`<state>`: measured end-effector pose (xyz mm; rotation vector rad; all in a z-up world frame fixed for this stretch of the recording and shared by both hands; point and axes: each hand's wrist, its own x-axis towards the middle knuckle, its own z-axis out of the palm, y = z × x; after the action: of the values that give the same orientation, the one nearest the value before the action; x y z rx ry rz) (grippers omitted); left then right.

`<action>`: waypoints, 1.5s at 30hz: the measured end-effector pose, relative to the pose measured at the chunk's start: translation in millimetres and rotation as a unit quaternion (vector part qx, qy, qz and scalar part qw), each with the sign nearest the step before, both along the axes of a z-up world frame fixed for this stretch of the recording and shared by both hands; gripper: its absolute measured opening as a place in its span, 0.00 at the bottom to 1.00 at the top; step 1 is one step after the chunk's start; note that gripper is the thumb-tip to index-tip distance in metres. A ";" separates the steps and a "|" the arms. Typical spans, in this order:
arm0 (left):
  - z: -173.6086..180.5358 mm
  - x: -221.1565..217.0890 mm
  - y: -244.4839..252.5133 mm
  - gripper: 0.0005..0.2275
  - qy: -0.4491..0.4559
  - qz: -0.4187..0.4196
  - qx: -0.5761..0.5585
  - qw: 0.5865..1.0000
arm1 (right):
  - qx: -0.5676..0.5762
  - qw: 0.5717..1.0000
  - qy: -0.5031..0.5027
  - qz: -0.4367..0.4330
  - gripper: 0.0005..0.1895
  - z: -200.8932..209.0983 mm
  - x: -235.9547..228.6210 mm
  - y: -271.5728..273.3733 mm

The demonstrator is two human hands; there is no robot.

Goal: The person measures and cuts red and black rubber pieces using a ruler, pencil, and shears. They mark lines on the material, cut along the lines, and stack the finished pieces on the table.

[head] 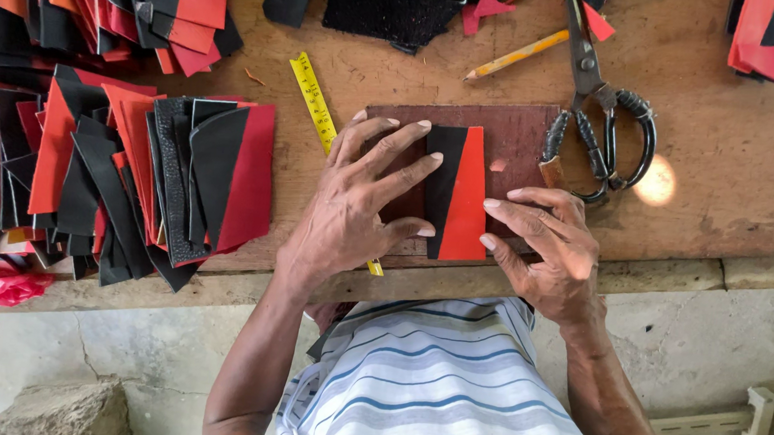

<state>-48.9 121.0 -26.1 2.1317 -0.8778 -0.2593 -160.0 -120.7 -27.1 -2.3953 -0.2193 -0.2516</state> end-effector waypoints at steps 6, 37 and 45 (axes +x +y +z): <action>1.6 -1.0 0.1 0.32 -0.013 -0.006 0.012 1.000 | -0.007 1.000 -0.007 0.000 0.20 0.6 2.0 0.7; 29.0 -2.2 -75.7 0.11 -0.022 -0.065 0.150 0.986 | -0.126 0.985 0.006 -0.116 0.07 24.1 121.4 -87.6; 34.8 -18.7 -80.1 0.28 -0.101 -0.076 0.240 0.963 | -0.169 0.966 -0.173 -0.092 0.17 -34.2 240.5 -153.7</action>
<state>-67.6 41.0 8.8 2.5746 -1.1941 -0.3678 80.5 -274.4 -61.3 -2.7005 -0.2113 -0.7774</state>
